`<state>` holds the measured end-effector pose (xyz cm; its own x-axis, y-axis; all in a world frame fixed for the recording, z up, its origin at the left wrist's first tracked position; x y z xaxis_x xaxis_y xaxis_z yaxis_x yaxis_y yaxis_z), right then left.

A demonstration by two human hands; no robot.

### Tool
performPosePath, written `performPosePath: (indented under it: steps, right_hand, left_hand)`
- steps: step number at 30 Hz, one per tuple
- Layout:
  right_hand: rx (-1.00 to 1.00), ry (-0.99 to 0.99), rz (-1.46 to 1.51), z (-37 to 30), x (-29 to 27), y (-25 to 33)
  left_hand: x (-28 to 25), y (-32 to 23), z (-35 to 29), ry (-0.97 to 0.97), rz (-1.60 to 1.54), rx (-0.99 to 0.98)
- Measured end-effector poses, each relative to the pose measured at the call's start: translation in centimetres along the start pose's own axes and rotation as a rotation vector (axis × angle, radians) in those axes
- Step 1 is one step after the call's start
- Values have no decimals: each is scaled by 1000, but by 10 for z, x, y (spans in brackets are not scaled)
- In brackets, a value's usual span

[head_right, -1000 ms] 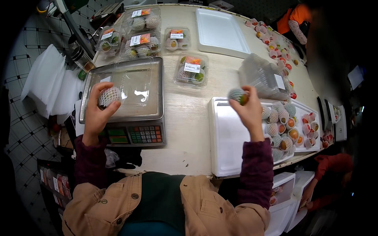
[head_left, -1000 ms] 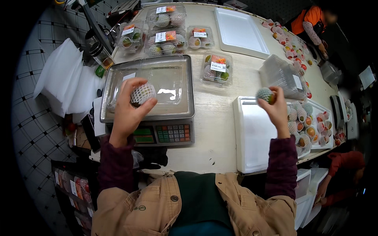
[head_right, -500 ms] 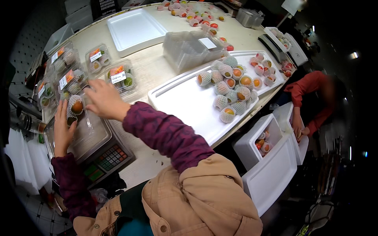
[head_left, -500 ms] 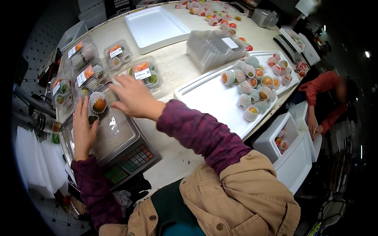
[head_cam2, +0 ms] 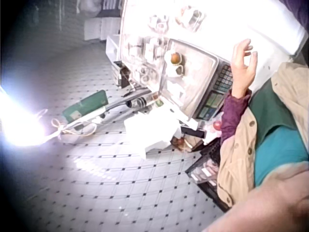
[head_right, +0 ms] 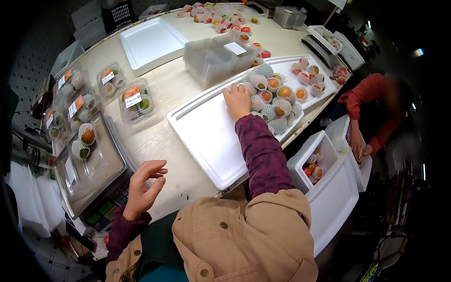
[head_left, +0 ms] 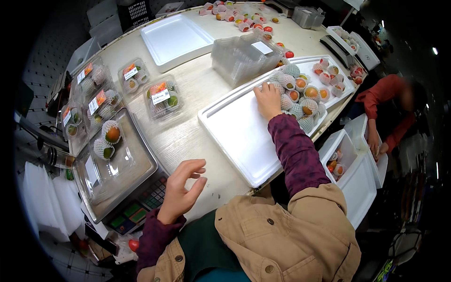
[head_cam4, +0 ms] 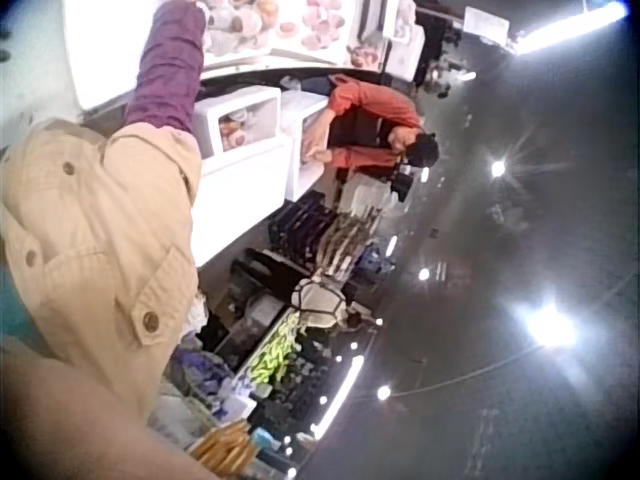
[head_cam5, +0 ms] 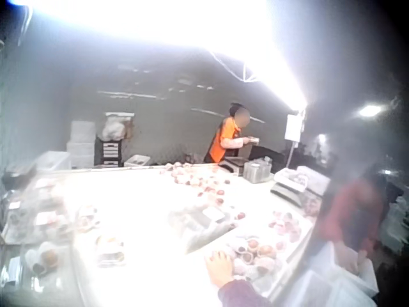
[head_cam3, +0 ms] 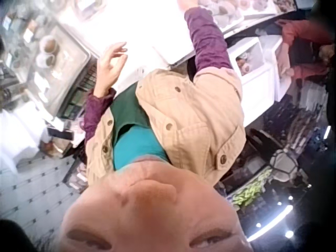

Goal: The person picks individual fruits wrapped in protective foam nets from a tray and places them into clear plastic containers. They arrange the fruit inside the containers, close the lids, and move the finished packages to a stack on the counter. The process is repeated continuously with different fruits.

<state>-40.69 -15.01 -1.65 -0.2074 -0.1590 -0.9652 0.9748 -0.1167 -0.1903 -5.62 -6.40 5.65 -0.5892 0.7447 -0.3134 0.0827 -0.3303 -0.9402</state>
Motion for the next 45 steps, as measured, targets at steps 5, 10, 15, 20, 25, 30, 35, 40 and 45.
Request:
performPosePath:
  steps: [5,10,15,20,25,30,35,40,45]
  right_hand:
    - [-189,536,1490,-18,-49,57]
    - [-109,-128,490,17,-68,12]
    - [194,-69,-245,15,2,-103]
    - [325,43,-91,23,-32,-81]
    - [-108,-179,877,43,-86,61]
    - [-626,-62,1324,13,-165,290]
    - [-791,-235,821,13,-166,345]
    - [-520,36,1291,25,-144,273]
    - [-249,342,1753,8,-121,235]
  left_hand:
    - [24,34,25,-216,-440,-121]
    - [21,33,10,-137,-842,-211]
    - [-13,7,-32,-314,-428,-85]
    - [-87,-14,-110,-801,-257,-36]
    - [-135,-13,-137,-960,163,-209]
    - [-148,-9,-116,-997,718,-383]
    - [-146,1,-118,-812,908,-478]
    - [-159,-17,-194,-1157,569,-378]
    - [-162,-8,-258,-1365,526,-431]
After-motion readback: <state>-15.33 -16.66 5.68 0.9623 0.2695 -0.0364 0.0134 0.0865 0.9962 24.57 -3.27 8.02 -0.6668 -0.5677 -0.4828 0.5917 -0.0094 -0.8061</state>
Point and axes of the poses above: each hand's wrist, its own z-axis towards the middle knuckle, its own x-axis out of the palm, y = z × x, the point moved 4 cm from there along z, towards the middle knuckle, and after that the axes turned 14 degrees about y, right-handed, at the moved point
